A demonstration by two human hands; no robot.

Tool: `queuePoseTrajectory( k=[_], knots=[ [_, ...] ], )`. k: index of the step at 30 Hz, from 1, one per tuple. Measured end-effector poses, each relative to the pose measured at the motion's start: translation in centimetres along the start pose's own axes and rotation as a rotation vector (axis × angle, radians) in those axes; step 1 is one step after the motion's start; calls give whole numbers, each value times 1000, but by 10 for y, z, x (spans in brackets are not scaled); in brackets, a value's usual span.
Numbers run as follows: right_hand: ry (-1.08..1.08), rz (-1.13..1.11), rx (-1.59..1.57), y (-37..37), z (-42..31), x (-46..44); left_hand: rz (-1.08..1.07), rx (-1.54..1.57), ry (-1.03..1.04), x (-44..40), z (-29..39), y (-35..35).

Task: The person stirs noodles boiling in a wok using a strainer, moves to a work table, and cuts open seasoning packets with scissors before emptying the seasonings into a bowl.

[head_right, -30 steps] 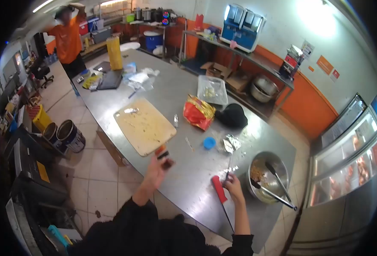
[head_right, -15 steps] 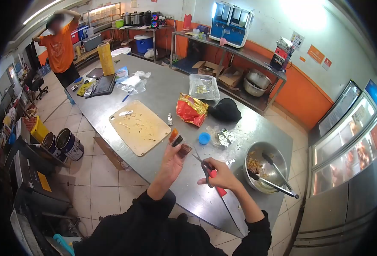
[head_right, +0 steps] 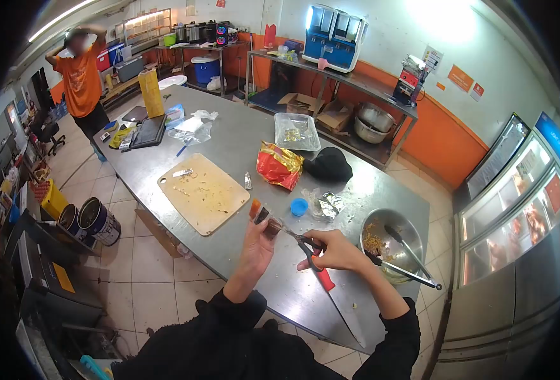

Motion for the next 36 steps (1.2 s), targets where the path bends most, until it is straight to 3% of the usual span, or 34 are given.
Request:
queuePoseTrajectory(
  k=[6,12,36],
  knots=[
    [-73,42,-3,1,-3,-1,-4,-65,1,1,5,1],
    [35,-25,4,-1,-6,-3,6,-56,14,1,5,-9],
    [69,-95,56,-5,-11,-27,51,-10,100,0,-5,-14]
  ],
)
Point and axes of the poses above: each hand's wrist, its own x-axis away from the middle knuckle, its own y-axis out of the palm, z = x × y, the point moved 3 cm from there along -x, towards the middle knuckle, and after that the axes turned 6 degrees about x, right-handed, at the moved point
